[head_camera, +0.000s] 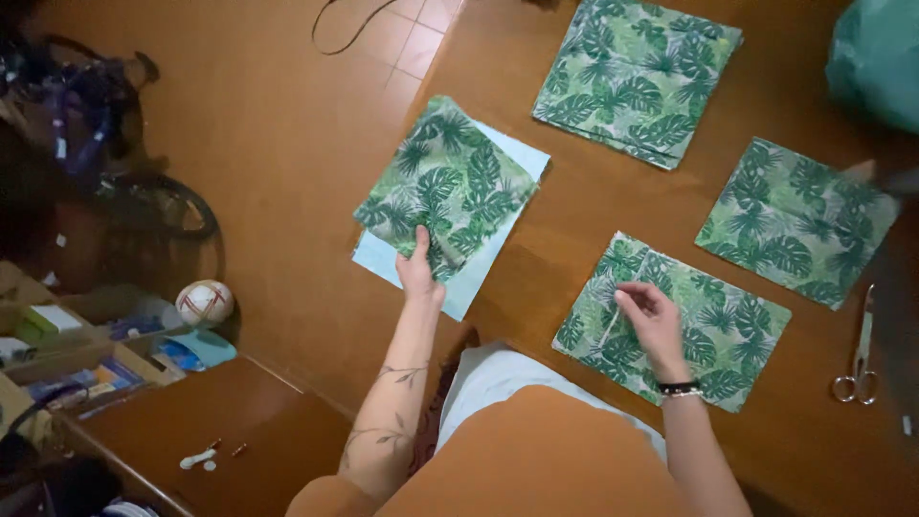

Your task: Sorting and placing various fabric pieces and sewing supplies into bags

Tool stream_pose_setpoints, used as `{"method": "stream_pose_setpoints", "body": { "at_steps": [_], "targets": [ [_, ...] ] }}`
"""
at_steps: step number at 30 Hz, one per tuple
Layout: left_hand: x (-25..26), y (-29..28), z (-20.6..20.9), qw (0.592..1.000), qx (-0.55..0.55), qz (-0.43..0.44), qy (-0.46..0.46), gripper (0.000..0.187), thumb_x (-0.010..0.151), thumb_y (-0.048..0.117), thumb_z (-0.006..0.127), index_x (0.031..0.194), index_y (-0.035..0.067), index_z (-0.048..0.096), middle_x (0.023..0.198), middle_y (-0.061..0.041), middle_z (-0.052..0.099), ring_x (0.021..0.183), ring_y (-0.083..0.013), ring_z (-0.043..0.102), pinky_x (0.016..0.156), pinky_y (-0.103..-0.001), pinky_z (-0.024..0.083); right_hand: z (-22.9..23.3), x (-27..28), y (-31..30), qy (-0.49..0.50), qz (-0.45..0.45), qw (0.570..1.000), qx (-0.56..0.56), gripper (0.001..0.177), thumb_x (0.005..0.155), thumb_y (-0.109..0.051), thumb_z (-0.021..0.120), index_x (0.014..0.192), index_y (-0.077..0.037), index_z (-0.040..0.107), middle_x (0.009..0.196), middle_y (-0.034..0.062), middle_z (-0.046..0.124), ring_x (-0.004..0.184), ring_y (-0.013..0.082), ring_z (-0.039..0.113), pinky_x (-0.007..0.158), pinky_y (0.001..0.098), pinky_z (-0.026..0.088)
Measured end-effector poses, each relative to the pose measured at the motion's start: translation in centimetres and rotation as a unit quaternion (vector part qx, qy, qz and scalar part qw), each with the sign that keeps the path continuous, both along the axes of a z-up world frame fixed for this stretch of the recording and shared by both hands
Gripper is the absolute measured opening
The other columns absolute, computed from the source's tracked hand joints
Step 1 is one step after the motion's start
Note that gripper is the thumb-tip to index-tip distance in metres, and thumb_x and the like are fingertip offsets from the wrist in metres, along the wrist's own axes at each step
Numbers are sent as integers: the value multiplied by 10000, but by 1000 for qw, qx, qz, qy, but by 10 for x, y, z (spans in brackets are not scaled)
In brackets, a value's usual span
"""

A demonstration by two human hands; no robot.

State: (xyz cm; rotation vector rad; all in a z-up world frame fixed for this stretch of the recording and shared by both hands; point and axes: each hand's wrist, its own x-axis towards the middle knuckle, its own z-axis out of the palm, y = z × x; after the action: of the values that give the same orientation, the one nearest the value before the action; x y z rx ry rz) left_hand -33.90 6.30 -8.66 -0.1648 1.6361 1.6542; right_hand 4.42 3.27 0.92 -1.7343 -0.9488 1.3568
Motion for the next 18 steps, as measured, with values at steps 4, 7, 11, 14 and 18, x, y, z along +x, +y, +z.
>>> {"method": "stream_pose_setpoints", "body": {
  "at_steps": [4, 7, 11, 14, 18],
  "targets": [
    [20, -20, -43, 996, -56, 61, -24, 700, 771, 287, 934, 1275, -34, 568, 1084, -228, 683, 973, -337, 713, 782, -482, 618, -3, -3, 2, -7, 40, 999, 2, 232, 895, -129, 798, 1117, -91, 739, 878, 62, 697, 793, 116, 610, 759, 281, 546],
    [13, -21, -88, 997, -39, 64, -12, 473, 866, 193, 846, 1207, -23, 600, 1029, -173, 691, 903, -279, 715, 754, -413, 628, -10, 2, 1, -16, 45, 999, 1, 235, 888, -127, 802, 1113, -104, 739, 894, 55, 713, 806, 106, 624, 778, 287, 544],
    [12, -21, -80, 995, -29, 89, -19, 485, 831, 197, 880, 1187, 13, 606, 1035, -166, 698, 928, -298, 717, 784, -429, 627, -8, 8, -9, -24, 25, 999, 4, 211, 898, -134, 798, 1097, -105, 737, 917, 57, 716, 841, 113, 634, 804, 283, 538],
    [33, 5, -29, 996, -10, 91, -23, 429, 838, 215, 868, 1135, 34, 616, 967, -159, 705, 861, -303, 733, 743, -439, 637, -31, 28, -18, -50, -16, 998, 18, 182, 910, -135, 790, 1080, -105, 732, 916, 53, 703, 833, 116, 623, 792, 277, 533],
    [43, 8, -10, 997, -8, 74, 3, 434, 817, 270, 894, 1104, 58, 647, 939, -142, 709, 838, -286, 738, 744, -429, 648, -59, 76, -47, -150, -105, 981, 65, 138, 943, -74, 750, 1076, -64, 716, 949, 108, 691, 842, 165, 621, 783, 303, 526]
  ]
}}
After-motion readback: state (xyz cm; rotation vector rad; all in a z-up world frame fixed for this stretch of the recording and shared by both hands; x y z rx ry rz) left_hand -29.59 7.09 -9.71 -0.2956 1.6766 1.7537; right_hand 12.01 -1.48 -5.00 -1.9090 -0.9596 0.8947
